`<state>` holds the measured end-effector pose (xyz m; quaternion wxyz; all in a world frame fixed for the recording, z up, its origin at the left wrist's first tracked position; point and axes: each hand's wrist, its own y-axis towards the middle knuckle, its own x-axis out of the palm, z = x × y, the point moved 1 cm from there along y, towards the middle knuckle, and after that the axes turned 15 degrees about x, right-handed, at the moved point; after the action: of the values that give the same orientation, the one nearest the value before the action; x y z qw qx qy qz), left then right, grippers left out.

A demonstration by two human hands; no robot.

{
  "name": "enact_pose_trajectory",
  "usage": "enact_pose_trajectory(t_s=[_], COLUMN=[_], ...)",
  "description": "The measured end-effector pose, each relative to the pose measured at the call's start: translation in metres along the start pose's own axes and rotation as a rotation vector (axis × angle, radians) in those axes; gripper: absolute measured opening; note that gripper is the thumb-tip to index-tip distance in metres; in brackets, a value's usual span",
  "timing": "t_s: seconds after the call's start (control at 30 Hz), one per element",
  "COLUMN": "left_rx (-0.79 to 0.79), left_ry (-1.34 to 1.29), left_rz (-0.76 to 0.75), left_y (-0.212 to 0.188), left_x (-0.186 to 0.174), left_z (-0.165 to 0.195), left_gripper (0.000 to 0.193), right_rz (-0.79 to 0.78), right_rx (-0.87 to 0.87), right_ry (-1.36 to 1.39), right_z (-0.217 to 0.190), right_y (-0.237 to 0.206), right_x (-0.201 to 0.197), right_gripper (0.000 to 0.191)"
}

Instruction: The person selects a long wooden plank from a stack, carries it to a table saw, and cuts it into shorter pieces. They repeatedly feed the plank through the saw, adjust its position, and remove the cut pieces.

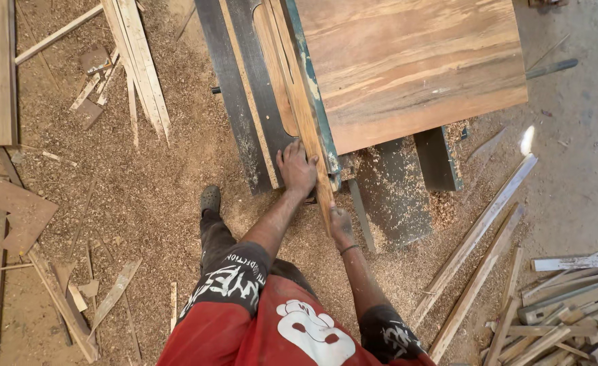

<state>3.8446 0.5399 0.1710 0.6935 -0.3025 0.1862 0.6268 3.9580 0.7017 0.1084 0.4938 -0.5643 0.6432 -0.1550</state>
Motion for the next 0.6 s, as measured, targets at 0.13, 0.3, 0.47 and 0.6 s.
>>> enact_pose_trajectory(t_s=[0.13,0.3,0.47,0.6], left_rx=[0.074,0.041,0.045,0.05], left_ry=[0.043,0.081,0.087,0.077], left_rz=[-0.012,-0.063,-0.043,-0.007], left_y=[-0.041,-0.043,-0.027,-0.022], left_x=[0.02,0.03,0.014,0.006], left_z=[0.003,0.002,0.007,0.009], left_gripper=[0.065,0.063,0.065,0.066], right_rz=[0.01,0.213,0.31,0.367], right_rx=[0.004,0.006,-0.1,-0.116], right_ry=[0.125,0.13,0.068,0.066], right_z=[-0.013,-0.026,-0.038,-0.047], right_y=[-0.005,-0.003,0.004,0.005], right_x=[0.002,0.007,0.012,0.014], right_gripper=[0.046,0.045,0.052,0.056])
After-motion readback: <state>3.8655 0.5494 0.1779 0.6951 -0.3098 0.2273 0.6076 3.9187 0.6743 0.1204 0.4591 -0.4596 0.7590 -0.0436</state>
